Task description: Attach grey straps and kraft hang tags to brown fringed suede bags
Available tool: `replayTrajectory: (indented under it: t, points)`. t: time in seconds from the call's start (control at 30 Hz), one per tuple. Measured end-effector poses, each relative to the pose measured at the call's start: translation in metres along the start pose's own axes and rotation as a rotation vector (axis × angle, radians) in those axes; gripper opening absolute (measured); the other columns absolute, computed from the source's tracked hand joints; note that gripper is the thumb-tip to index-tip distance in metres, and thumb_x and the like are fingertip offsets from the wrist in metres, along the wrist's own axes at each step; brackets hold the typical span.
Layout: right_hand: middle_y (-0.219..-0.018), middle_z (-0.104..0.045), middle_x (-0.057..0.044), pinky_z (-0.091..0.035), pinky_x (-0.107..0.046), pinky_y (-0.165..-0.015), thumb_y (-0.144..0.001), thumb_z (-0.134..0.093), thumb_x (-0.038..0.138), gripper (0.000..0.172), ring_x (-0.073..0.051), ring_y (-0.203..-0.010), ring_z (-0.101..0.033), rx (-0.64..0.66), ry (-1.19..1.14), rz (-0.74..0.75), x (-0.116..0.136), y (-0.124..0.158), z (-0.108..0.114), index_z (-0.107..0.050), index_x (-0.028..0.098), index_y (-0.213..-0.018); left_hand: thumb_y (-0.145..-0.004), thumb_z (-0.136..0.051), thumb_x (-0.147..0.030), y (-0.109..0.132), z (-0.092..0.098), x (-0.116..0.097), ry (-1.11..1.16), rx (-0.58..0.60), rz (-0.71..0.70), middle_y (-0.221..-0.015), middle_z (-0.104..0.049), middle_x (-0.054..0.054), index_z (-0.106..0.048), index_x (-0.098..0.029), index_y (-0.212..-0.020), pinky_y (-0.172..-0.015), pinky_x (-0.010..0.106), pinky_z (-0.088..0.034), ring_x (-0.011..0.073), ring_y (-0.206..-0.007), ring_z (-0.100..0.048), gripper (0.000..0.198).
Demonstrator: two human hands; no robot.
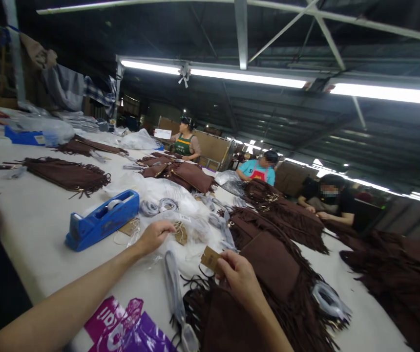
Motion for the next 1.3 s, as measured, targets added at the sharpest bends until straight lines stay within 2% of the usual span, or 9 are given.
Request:
replayTrajectory:
  t: [0.1, 0.3, 0.4, 0.5, 0.63, 0.9, 1.0, 1.1, 1.3]
  points:
    - [-0.057, -0.058, 0.004, -0.036, -0.021, -0.044, -0.074, -0.06, 0.045, 0.027, -0.011, -0.049, -0.049, -0.029, -0.009, 0.042, 0.018, 0.027, 0.021, -0.063, 0.018, -0.077, -0.079, -0.049, -0.019, 0.002, 0.001, -0.037, 0.274, 0.049, 0.066, -0.097, -0.071, 0.007, -0.07, -0.014, -0.095, -0.085, 0.03, -0.045, 0.0192, -0.092, -0.062, 0.028]
    - [-0.064, -0.058, 0.003, -0.038, -0.022, -0.048, -0.075, -0.063, 0.048, 0.03, -0.013, -0.056, -0.051, -0.051, -0.048, 0.08, 0.041, 0.065, 0.043, -0.064, 0.019, -0.081, -0.092, -0.039, -0.05, 0.022, -0.047, -0.131, 0.869, 0.576, 0.154, -0.124, -0.063, 0.01, -0.062, -0.018, -0.118, -0.083, 0.032, -0.04, 0.0239, -0.116, -0.054, 0.048]
    - [-0.062, -0.058, 0.003, -0.035, -0.022, -0.047, -0.077, -0.061, 0.049, 0.031, -0.011, -0.052, -0.047, -0.04, -0.026, 0.1, 0.047, 0.08, 0.051, -0.064, 0.019, -0.082, -0.091, -0.029, -0.063, 0.035, -0.069, -0.159, 1.134, 0.794, 0.238, -0.114, -0.066, 0.013, -0.064, -0.015, -0.112, -0.077, 0.029, -0.041, 0.0221, -0.104, -0.059, 0.063]
    - [-0.059, -0.059, 0.003, -0.035, -0.023, -0.047, -0.077, -0.061, 0.048, 0.03, -0.011, -0.05, -0.046, -0.062, -0.001, 0.097, 0.045, 0.096, 0.063, -0.063, 0.019, -0.08, -0.085, -0.044, -0.064, 0.049, -0.082, -0.172, 1.242, 0.931, 0.373, -0.1, -0.069, 0.011, -0.064, -0.014, -0.105, -0.068, 0.024, -0.042, 0.0172, -0.084, -0.062, 0.058]
    - [-0.055, -0.06, 0.002, -0.035, -0.023, -0.046, -0.073, -0.063, 0.051, 0.032, -0.011, -0.048, -0.048, -0.103, -0.006, 0.059, 0.037, 0.115, 0.073, -0.062, 0.019, -0.076, -0.072, -0.071, -0.046, 0.062, -0.086, -0.176, 1.12, 0.851, 0.434, -0.08, -0.065, 0.003, -0.064, -0.012, -0.09, -0.051, 0.019, -0.034, 0.0088, -0.058, -0.053, 0.039]
    - [-0.066, -0.06, 0.004, -0.036, -0.02, -0.044, -0.071, -0.068, 0.048, 0.038, -0.01, -0.05, -0.05, -0.089, -0.268, -0.02, 0.016, 0.14, 0.051, -0.061, 0.019, -0.095, -0.064, -0.072, -0.043, 0.076, -0.093, -0.189, 0.959, 0.692, 0.407, -0.056, -0.055, -0.005, -0.058, -0.014, -0.075, -0.039, 0.02, -0.015, 0.003, -0.038, -0.031, 0.034]
    - [-0.076, -0.066, 0.001, -0.045, -0.024, -0.054, -0.076, -0.064, 0.038, 0.031, -0.014, -0.06, -0.058, -0.136, -0.181, 0.06, 0.012, 0.142, 0.044, -0.064, 0.021, -0.101, -0.063, -0.067, -0.04, 0.077, -0.092, -0.188, 0.911, 0.588, 0.42, -0.05, -0.051, -0.006, -0.052, -0.015, -0.067, -0.039, 0.021, -0.013, 0.0031, -0.036, -0.028, 0.029]
    - [-0.099, -0.071, -0.004, -0.051, -0.032, -0.079, -0.073, -0.066, 0.027, 0.037, -0.023, -0.088, -0.064, -0.212, 0.062, 0.203, 0.019, 0.143, 0.041, -0.067, 0.022, -0.11, -0.06, -0.066, -0.037, 0.079, -0.09, -0.183, 0.914, 0.519, 0.464, -0.048, -0.049, -0.007, -0.05, -0.017, -0.066, -0.038, 0.02, -0.015, 0.0034, -0.036, -0.03, 0.027]
    - [-0.111, -0.069, -0.007, -0.05, -0.033, -0.089, -0.078, -0.059, 0.022, 0.041, -0.025, -0.101, -0.064, -0.163, 0.249, 0.429, 0.029, 0.139, 0.024, -0.068, 0.025, -0.118, -0.065, -0.059, -0.047, 0.087, -0.09, -0.166, 0.934, 0.627, 0.53, -0.047, -0.052, -0.004, -0.054, -0.016, -0.072, -0.038, 0.019, -0.023, 0.0073, -0.036, -0.039, 0.033]
Point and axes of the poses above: each hand's wrist, its own y-axis away from the middle knuckle, its own z-axis out of the back of the hand, x = y × z, the point moved 6 cm from there along -y, towards the middle knuckle
